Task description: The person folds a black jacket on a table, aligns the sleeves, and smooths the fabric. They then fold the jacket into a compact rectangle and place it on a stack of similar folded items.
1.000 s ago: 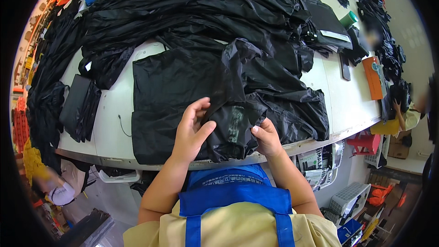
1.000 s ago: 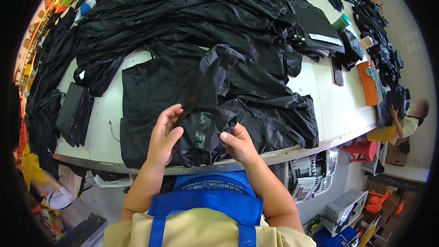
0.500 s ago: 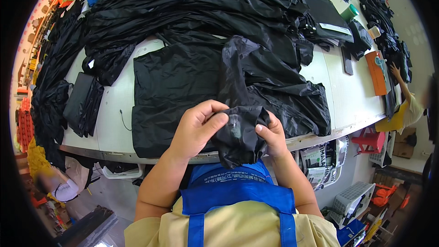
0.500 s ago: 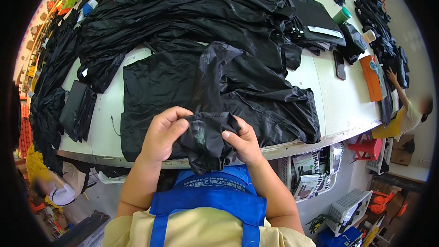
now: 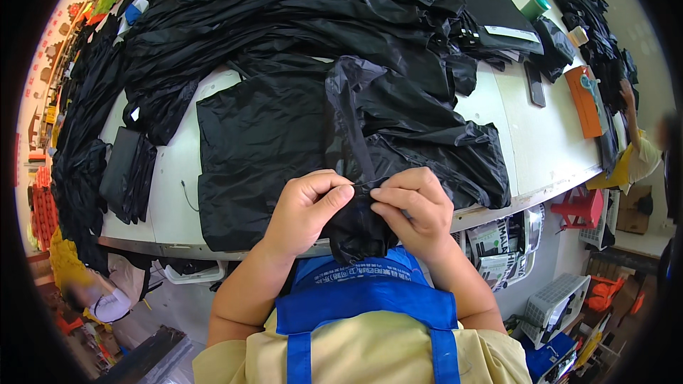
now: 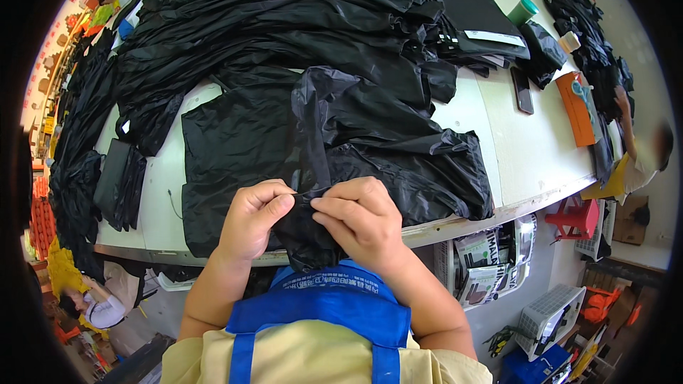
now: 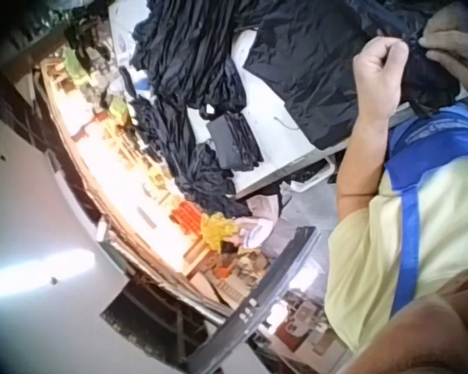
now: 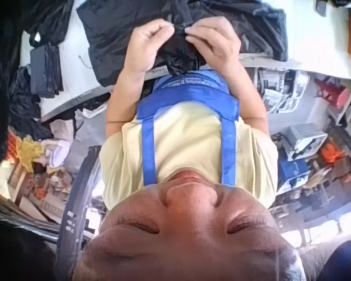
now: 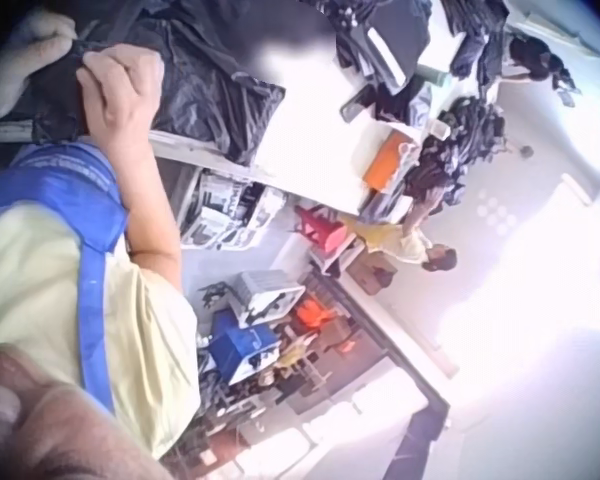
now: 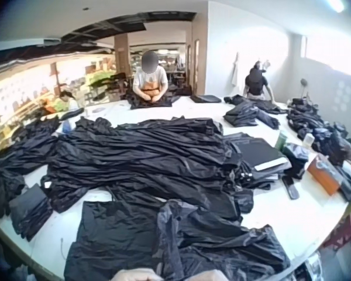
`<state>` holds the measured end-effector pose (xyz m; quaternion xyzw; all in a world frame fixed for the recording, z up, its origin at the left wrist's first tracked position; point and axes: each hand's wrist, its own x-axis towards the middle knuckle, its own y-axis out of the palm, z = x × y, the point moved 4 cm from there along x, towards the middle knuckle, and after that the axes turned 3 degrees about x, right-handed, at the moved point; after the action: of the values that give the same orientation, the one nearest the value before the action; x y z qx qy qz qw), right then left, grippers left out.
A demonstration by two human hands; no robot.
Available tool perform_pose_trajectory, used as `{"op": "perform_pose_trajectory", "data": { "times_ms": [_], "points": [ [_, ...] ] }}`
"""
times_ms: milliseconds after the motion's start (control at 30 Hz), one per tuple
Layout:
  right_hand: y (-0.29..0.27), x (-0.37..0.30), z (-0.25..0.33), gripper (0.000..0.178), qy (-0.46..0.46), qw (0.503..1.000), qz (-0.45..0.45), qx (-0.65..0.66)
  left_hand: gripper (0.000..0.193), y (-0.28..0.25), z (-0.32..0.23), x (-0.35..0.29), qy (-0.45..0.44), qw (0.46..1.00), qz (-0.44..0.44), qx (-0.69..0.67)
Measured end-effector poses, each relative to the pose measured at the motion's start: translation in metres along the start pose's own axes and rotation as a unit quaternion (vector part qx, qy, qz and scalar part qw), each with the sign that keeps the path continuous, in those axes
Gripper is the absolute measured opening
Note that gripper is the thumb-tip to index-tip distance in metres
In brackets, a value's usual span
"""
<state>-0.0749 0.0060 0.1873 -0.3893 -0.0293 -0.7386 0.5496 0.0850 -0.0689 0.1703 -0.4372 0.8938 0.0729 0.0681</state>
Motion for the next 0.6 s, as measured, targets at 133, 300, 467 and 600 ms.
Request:
{"op": "perform_pose_trajectory", "data": {
  "times_ms": [133, 300, 467, 600],
  "points": [
    [-0.007, 0.007, -0.004, 0.025, -0.007, 1.000, 0.002, -0.027, 0.016, 0.010, -0.010, 0.005, 0.048, 0.994, -0.003, 0.093],
    [-0.012, 0.010, -0.003, 0.024, -0.017, 0.997, 0.011, -0.079, 0.015, 0.020, -0.007, 0.015, 0.049, 0.993, -0.016, 0.109],
    [-0.014, 0.007, -0.006, 0.024, 0.033, 0.992, 0.054, 0.113, 0.015, 0.026, -0.004, 0.023, 0.032, 0.994, -0.030, 0.098],
    [-0.029, -0.002, -0.027, 0.025, 0.127, 0.991, -0.028, 0.043, 0.016, 0.030, -0.003, 0.025, 0.028, 0.996, -0.026, 0.083]
  ]
}}
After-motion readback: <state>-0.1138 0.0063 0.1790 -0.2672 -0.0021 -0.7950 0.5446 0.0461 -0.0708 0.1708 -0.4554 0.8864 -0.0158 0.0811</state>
